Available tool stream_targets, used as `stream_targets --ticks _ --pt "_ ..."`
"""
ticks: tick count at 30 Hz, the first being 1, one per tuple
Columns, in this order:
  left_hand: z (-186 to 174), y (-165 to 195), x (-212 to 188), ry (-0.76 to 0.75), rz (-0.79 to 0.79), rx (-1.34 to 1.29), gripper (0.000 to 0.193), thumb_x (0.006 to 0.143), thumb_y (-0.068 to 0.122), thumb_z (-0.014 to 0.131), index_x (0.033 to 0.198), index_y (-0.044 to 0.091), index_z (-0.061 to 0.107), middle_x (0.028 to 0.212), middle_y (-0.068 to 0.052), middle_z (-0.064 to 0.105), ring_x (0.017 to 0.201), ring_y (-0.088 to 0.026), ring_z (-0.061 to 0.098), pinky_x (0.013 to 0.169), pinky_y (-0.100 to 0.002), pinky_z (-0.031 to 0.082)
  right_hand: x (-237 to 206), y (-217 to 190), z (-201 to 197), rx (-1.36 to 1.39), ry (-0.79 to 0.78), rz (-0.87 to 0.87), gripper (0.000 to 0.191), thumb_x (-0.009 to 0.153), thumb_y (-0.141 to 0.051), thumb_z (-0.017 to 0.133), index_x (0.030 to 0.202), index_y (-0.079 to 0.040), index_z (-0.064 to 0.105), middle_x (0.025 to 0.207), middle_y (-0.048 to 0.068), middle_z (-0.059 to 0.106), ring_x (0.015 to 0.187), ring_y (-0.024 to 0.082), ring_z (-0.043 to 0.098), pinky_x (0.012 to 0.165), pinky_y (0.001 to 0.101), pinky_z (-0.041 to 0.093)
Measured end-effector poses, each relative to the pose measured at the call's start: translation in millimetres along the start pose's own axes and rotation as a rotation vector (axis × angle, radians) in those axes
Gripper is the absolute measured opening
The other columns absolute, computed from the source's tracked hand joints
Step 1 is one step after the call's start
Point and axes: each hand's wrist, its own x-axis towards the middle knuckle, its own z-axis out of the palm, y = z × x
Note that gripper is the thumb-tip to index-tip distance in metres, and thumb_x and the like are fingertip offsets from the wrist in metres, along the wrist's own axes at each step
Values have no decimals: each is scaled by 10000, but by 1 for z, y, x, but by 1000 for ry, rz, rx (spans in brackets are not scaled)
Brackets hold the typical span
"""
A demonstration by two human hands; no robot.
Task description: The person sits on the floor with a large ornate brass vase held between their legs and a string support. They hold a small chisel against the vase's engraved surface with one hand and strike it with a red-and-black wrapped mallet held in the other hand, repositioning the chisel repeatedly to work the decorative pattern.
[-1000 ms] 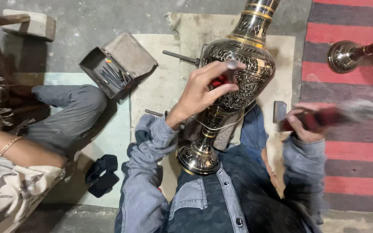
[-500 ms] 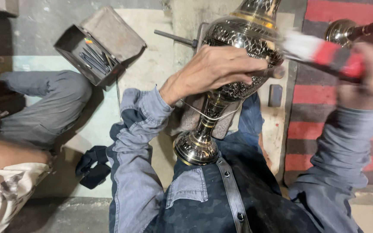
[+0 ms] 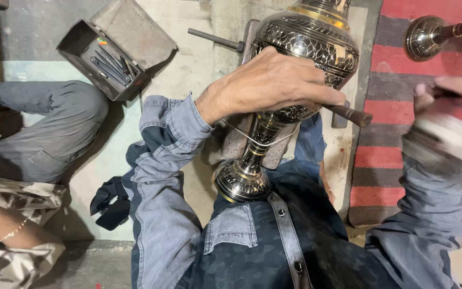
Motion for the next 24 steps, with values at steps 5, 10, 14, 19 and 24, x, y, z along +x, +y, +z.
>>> stream_targets --ticks 5,10,14,19,24 --pt "7 -7 -5 67 2 -104 291 1042 305 701 1330 290 656 942 44 641 838 -152 670 635 -319 538 2 4 6 5 -17 15 313 928 -53 786 1231 -6 724 920 140 657 766 262 631 704 362 517" --pt "16 -9 -12 186 -49 -70 372 970 312 761 1319 226 666 991 -20 692 863 -205 696 685 -331 575 8 22 18 5 -43 37 309 946 -56 780 1242 3 711 935 141 653 771 258 626 709 358 512" --pt "20 -10 -11 229 -86 -163 370 1026 278 779 1341 121 664 977 -58 692 837 -233 680 739 -383 579 3 44 25 115 -78 74 307 960 -57 775 1250 10 702 947 141 650 776 254 621 712 355 508" --pt "21 -7 -9 249 -58 -117 339 1075 282 747 1369 148 646 1127 -41 718 973 -229 711 827 -349 605 -16 72 36 292 -139 150 304 977 -60 769 1260 18 689 962 141 645 782 250 615 716 351 503" --pt "20 -3 -7 225 -114 -109 335 1038 278 758 1339 158 673 1054 -30 710 919 -227 704 763 -356 592 -31 93 45 381 -172 203 302 994 -62 763 1270 27 677 977 142 641 787 245 610 720 346 498"
